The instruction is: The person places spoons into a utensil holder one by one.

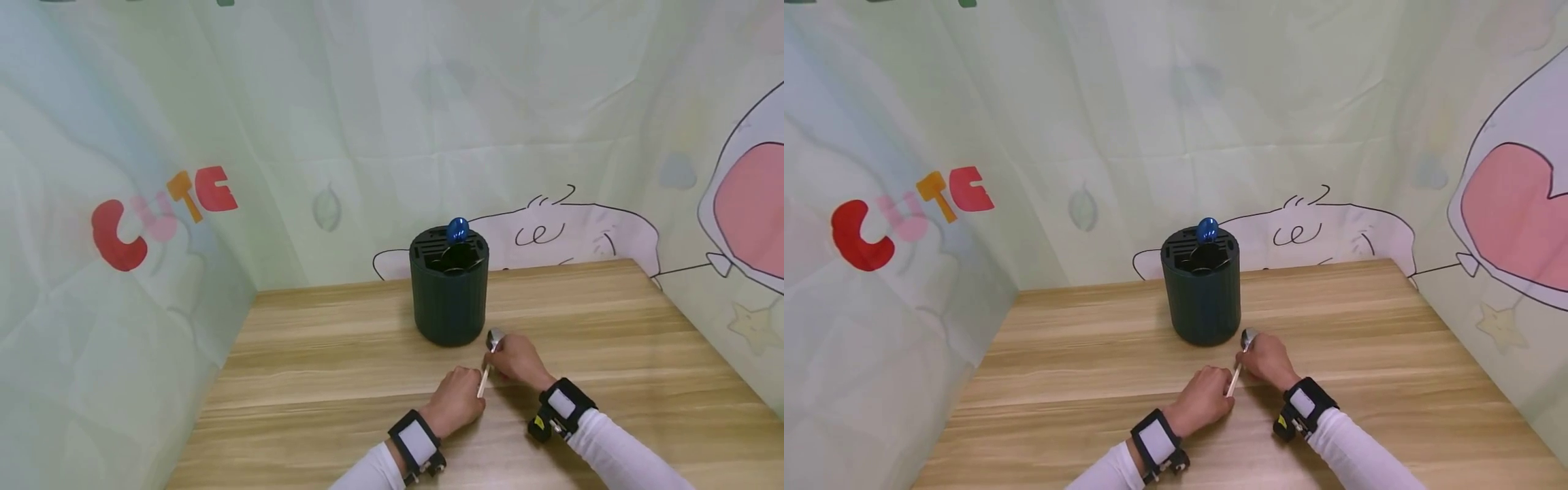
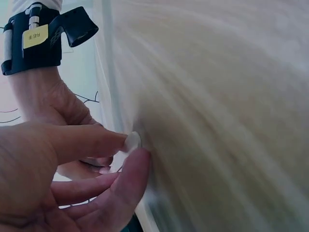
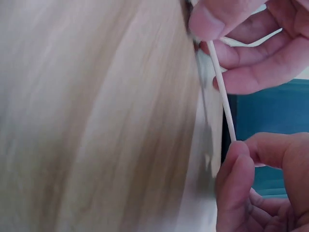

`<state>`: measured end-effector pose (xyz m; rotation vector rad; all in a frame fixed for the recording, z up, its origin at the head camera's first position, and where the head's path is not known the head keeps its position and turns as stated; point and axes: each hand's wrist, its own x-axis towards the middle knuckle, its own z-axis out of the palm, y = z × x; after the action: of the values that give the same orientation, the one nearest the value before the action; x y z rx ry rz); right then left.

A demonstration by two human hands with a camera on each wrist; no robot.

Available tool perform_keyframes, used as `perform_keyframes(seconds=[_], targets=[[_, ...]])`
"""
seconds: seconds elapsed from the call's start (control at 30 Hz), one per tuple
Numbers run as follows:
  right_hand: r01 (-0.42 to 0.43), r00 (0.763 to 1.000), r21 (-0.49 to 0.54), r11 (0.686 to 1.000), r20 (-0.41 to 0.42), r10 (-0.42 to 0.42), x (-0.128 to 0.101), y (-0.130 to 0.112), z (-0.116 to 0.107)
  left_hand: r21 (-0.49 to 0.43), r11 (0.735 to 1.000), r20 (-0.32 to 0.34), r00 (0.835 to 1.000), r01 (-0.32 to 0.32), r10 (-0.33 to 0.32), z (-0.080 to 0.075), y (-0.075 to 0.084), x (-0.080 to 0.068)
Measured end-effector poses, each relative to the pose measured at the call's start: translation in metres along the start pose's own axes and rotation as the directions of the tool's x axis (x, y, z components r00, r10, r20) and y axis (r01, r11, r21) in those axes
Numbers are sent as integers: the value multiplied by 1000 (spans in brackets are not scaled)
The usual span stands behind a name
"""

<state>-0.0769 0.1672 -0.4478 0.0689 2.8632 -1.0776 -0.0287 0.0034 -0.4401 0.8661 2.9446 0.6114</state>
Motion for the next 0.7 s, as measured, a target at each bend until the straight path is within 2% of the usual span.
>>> perform_keyframes(seconds=[0.17, 0.3, 0.4, 0.53, 0.7], targets=[[48, 996, 29, 998, -82, -46, -7, -5, -3, -38, 999, -10, 1000, 1, -2, 0, -1, 0], [103, 982, -6, 995, -159, -102, -16, -10, -5, -132, 991, -40, 999, -1, -4, 0, -2, -2], [153, 963, -22, 988, -223, -154, -25, -16, -10, -239, 971, -61, 998, -2, -13, -2, -4, -2], [212, 941, 11, 977, -272, -201, -37, -25, -20, -371, 928, -60, 998, 10, -35, -6, -5, -2], [257, 923, 22, 966, -301, -239, -45, -35, -31, -452, 892, -64, 996, 22, -57, -17, -3, -4]])
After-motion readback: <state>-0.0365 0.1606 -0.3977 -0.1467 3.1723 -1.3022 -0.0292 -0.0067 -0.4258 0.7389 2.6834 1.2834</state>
